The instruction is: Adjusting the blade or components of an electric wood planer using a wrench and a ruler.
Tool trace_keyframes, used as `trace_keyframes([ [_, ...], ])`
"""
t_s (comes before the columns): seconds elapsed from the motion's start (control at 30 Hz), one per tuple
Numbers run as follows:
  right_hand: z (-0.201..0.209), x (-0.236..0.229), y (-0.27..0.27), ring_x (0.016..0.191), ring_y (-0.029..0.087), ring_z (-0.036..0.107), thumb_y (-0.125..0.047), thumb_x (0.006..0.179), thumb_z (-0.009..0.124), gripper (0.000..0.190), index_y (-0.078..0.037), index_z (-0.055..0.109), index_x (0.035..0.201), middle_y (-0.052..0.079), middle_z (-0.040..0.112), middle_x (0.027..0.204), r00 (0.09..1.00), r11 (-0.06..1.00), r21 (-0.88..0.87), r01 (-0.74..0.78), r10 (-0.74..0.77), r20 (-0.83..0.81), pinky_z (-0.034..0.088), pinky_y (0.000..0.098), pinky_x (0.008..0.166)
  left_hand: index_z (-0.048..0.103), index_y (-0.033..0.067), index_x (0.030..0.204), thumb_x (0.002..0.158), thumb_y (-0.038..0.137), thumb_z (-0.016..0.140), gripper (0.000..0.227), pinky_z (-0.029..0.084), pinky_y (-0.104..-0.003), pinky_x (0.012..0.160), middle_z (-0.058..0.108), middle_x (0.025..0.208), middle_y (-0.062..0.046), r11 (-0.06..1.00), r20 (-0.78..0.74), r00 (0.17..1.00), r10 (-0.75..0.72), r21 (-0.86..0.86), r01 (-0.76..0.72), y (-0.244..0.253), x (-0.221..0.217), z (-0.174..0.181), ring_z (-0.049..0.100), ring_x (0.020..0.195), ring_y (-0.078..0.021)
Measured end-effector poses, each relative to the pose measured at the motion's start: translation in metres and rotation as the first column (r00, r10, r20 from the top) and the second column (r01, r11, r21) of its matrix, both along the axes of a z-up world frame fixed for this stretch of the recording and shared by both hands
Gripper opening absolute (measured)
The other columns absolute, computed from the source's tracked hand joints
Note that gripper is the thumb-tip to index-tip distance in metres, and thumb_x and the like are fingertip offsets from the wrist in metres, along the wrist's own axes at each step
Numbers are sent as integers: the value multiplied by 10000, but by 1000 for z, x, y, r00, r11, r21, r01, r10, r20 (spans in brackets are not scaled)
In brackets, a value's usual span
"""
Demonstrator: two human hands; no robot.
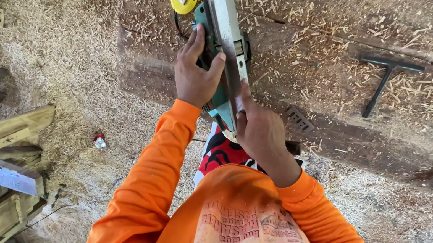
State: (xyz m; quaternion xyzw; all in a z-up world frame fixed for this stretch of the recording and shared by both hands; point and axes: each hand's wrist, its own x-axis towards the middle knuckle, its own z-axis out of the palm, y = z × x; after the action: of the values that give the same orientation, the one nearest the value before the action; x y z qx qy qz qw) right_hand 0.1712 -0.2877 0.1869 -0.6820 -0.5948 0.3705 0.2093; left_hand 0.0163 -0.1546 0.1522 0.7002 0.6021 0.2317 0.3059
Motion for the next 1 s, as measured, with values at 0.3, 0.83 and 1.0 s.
trace_keyframes([
  [0.3,-35,29,6,587,431,645,-147,899,637,713,-75,405,1569,204,642,644,996,995,-83,59,-53,74,510,545,584,545,-18,1477,938,301,732,654,447,-431,1140,600,1478,-243,999,-5,999,52,-3,-52,0,4,-1,610,1331,-366],
  [0.83,-33,25,3,564,413,646,-152,882,661,734,-44,404,1561,195,634,619,997,989,-148,29,-18,71,510,528,572,542,-8,1491,949,326,737,666,451,-454,1151,619,1453,-236,999,-48,998,48,19,-47,0,4,-6,610,1337,-366],
  [1.0,-36,23,2,542,408,643,-147,881,658,731,-36,404,1558,194,627,607,997,987,-155,34,-23,69,513,522,561,536,2,1504,892,279,754,706,454,-455,1155,610,1468,-230,999,-39,999,34,42,-32,0,3,-9,612,1346,-362],
])
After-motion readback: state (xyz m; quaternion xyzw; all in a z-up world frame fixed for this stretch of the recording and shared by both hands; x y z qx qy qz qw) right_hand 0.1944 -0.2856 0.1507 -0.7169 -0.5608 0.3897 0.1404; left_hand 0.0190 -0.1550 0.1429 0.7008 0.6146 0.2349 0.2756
